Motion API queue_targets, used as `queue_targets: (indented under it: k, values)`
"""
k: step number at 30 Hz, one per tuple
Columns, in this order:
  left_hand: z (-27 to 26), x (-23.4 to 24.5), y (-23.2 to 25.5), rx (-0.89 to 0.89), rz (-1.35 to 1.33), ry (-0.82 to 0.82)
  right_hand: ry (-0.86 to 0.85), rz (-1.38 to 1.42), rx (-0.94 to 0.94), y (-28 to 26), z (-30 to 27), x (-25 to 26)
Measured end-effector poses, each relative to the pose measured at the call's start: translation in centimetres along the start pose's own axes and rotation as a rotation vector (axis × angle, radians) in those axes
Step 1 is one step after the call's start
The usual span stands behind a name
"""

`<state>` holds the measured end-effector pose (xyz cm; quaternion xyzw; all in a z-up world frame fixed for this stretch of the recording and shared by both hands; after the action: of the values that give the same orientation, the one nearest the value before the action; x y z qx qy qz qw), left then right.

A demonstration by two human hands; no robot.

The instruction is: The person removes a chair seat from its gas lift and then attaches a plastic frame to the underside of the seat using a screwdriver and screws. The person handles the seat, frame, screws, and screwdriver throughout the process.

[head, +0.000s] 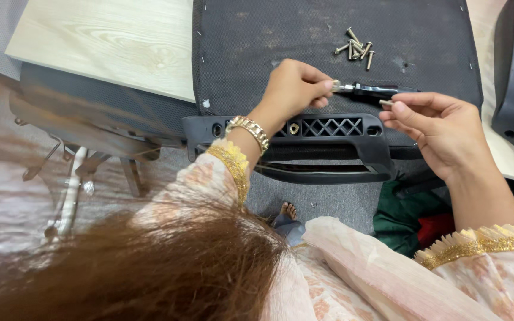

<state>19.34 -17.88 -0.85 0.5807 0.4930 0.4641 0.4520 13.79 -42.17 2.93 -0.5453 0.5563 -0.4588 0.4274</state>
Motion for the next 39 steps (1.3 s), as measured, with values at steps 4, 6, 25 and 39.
queue_targets:
  k: [4, 6, 25, 39]
  values:
    - [-1.1, -3.6, 1.1, 0.036, -0.28, -0.146, 0.008, 0.017, 0.146, -1.9, -1.2, -1.8]
    - [-1.4, -4.4, 1.6, 0.05, -0.33, -0.179, 0.033, -0.015, 0.193, -2.5, -1.6, -2.4]
    - [-1.5, -6.2, 3.6, -0.341, -0.003, -0.091, 0.111, 0.142, -0.018, -0.6, 0.0, -2.0]
    - [-5.8, -6.8, -0.2, -0.669, 0.795, -0.08, 0.117, 0.12, -0.292, 6.4, -0.2, 3.5]
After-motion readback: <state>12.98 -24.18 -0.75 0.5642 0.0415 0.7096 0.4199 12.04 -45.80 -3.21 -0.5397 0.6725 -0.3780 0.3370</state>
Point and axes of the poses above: each hand's wrist, its own z-axis towards the middle knuckle, its own x-axis out of the back of the hand, y = z × x, the point moved 6 cm from there along z, towards the middle knuckle, and after that the axes turned 5 degrees about y, right-handed, at the moved point
